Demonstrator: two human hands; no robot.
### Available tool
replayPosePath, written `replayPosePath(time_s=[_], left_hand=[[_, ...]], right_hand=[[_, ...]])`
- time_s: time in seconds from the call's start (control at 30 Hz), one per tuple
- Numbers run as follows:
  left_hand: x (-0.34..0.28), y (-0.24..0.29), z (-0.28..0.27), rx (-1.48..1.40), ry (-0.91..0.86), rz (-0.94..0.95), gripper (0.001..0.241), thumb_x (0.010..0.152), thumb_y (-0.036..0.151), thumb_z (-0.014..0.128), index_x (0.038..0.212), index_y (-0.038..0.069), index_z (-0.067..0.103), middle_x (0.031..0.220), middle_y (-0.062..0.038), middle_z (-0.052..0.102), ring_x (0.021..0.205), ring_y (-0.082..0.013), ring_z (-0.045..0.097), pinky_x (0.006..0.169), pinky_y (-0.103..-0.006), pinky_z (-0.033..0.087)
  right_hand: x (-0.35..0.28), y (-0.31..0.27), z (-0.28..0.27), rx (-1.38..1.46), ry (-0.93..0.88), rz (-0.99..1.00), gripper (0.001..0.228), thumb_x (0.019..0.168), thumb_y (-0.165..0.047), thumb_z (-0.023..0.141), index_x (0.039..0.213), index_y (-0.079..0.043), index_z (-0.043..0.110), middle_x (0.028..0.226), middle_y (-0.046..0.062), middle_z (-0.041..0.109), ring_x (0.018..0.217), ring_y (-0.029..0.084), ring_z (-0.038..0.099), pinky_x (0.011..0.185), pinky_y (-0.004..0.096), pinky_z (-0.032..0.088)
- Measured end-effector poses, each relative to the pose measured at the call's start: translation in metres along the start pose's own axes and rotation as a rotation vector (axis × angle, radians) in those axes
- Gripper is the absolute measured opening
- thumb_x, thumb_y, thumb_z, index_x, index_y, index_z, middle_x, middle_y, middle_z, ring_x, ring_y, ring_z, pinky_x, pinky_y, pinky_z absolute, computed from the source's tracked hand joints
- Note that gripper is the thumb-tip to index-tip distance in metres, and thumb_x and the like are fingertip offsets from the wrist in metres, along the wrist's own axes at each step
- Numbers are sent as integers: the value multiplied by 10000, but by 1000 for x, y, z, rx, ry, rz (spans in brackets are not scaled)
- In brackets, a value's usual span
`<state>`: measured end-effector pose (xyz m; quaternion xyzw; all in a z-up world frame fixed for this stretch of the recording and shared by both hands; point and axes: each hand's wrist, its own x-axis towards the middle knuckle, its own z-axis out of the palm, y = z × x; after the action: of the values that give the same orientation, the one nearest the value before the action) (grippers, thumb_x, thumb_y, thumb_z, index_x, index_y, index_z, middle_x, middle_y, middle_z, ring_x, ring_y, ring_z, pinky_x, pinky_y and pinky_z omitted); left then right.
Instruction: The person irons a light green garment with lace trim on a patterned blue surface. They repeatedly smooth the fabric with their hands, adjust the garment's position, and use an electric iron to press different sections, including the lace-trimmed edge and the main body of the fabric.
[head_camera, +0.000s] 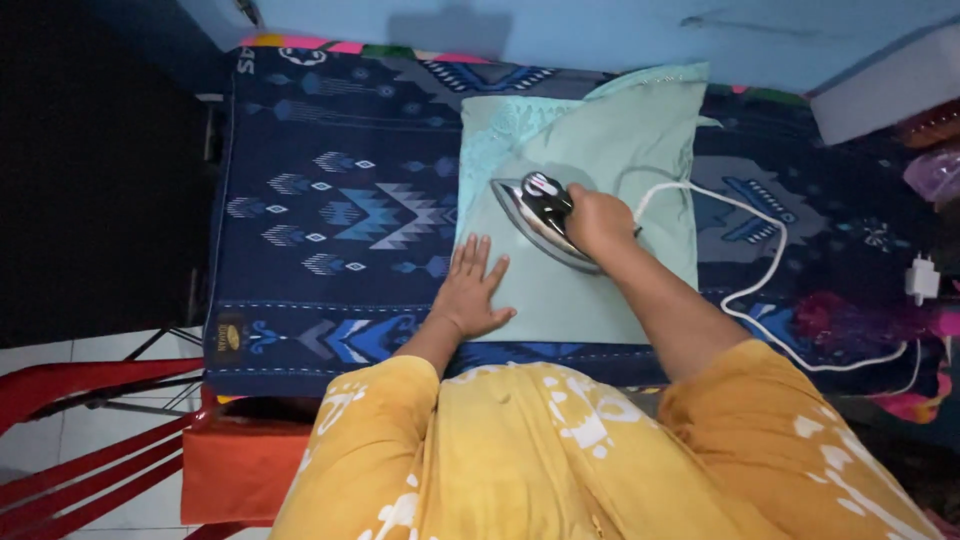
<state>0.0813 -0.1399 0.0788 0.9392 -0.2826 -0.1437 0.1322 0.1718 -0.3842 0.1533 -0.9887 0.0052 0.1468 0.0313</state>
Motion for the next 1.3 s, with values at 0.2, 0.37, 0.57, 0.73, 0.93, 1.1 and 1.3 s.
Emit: replayPosePath(time_s=[0.2,0.37,0.57,0.73,0.93,1.1,1.3], left_hand=[[0,4,-7,14,-19,-11,986,821,765,524,1601,199,317,1694,-234,131,1572,-433,50,1293,-531,9],[-1,5,-10,35,-35,-21,993,821,785,503,1607,213,302,1699,-223,112,1573,-427,36,1297,-525,7],[-2,3,-9,-4,-53,-25,995,820,784,497,1611,219,286,1705,-212,96,1576,-421,12,1297,-520,-12],[0,3,-11,7,-47,-19,998,818,777,508,1612,213,288,1705,-217,100,1576,-423,12,1292,-520,-22],[0,5,-16,7,-65,-24,986,830,769,492,1615,213,279,1709,-205,85,1577,-416,-5,1296,-519,-24],[-2,7,-18,10,-95,-31,986,829,765,503,1614,213,274,1706,-212,87,1575,-422,2,1293,-521,-14],[2,6,-20,-3,-113,-33,992,831,764,504,1616,205,266,1706,-218,69,1573,-426,-8,1288,-527,-30]], right_hand=[[22,-9,-10,-13,130,-25,238,953,-109,480,1122,-109,648,949,195,743,967,446,724,839,546,563],[39,-17,-18,13,133,-42,238,965,-117,503,1156,-112,644,979,194,742,998,443,717,842,559,564],[-5,12,-24,-49,32,25,260,957,-143,520,1170,-135,670,1003,196,748,1008,435,715,861,548,567],[19,36,-14,-71,118,7,245,951,-137,550,1144,-104,698,936,193,753,930,411,733,828,521,570],[66,32,-13,-46,233,6,314,926,-141,624,1236,-96,651,956,180,746,941,401,728,811,526,568],[43,48,-9,-37,181,-34,257,928,-117,583,1164,-97,679,945,181,740,923,408,728,794,503,563],[44,68,-19,-97,241,-11,346,944,-108,571,1275,-94,671,938,155,746,914,362,736,795,472,561]])
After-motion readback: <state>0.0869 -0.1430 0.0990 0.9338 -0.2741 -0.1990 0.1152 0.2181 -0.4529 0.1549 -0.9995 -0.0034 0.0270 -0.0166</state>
